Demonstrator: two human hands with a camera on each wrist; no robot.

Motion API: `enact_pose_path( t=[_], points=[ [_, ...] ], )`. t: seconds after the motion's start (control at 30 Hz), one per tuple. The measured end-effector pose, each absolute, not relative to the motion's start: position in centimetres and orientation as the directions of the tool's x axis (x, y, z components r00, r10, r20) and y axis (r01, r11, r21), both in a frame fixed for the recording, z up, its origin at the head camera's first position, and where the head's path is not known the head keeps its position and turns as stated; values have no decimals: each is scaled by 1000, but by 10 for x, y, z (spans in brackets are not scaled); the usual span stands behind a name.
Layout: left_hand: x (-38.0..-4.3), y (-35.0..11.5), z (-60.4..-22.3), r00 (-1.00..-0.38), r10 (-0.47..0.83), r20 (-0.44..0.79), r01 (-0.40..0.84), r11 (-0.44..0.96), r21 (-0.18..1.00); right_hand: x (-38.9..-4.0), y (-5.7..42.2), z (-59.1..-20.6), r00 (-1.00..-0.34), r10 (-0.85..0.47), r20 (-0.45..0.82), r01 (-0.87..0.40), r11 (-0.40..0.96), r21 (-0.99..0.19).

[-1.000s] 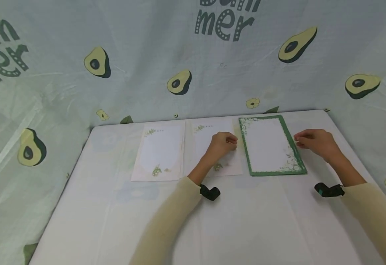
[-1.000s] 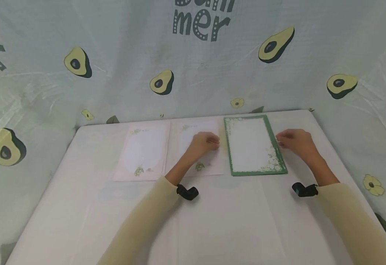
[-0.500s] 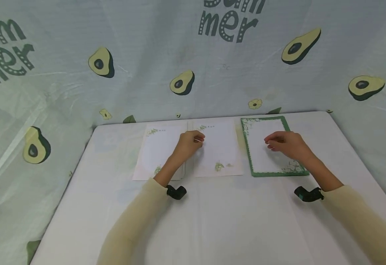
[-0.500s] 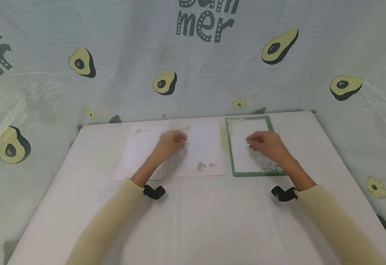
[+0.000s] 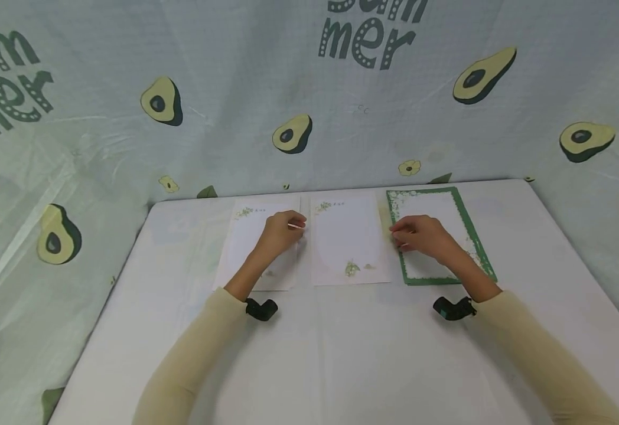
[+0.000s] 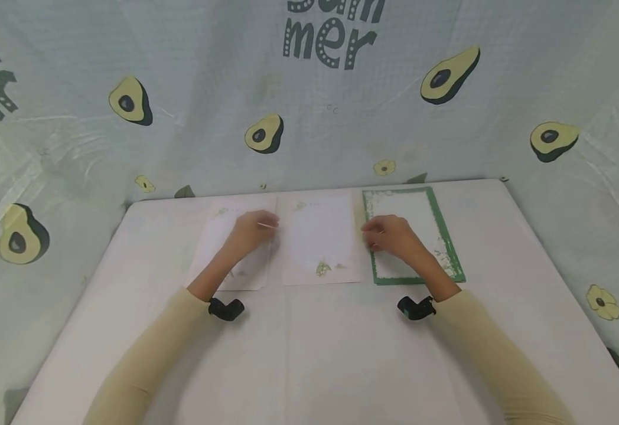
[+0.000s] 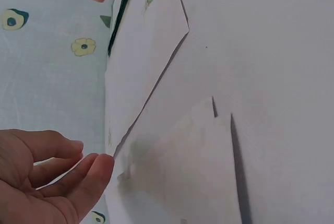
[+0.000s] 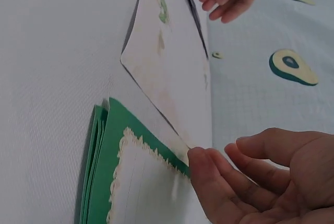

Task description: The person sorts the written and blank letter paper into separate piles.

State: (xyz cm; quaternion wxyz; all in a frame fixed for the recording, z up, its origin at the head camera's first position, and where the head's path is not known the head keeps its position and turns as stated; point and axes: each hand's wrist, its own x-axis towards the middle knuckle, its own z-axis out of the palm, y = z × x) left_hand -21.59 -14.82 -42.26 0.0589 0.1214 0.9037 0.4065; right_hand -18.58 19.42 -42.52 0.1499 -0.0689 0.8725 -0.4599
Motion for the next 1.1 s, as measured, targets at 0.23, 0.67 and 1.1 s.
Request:
enact_pose_path(
  t=[0.23, 0.67, 1.1],
  points=[
    [-215, -146, -424, -966, 215, -146, 17, 612, 791, -192, 183, -431, -938, -224, -265, 106, 542, -834],
    [-226, -140, -432, -947, 156, -282, -229, 290, 929, -217, 174, -432, -916, -178, -360, 222, 524, -823],
    [-230, -137, -437, -951, 128, -282, -233, 304, 924, -218, 174, -441, -914, -178, -365, 279, 376, -884]
  ],
)
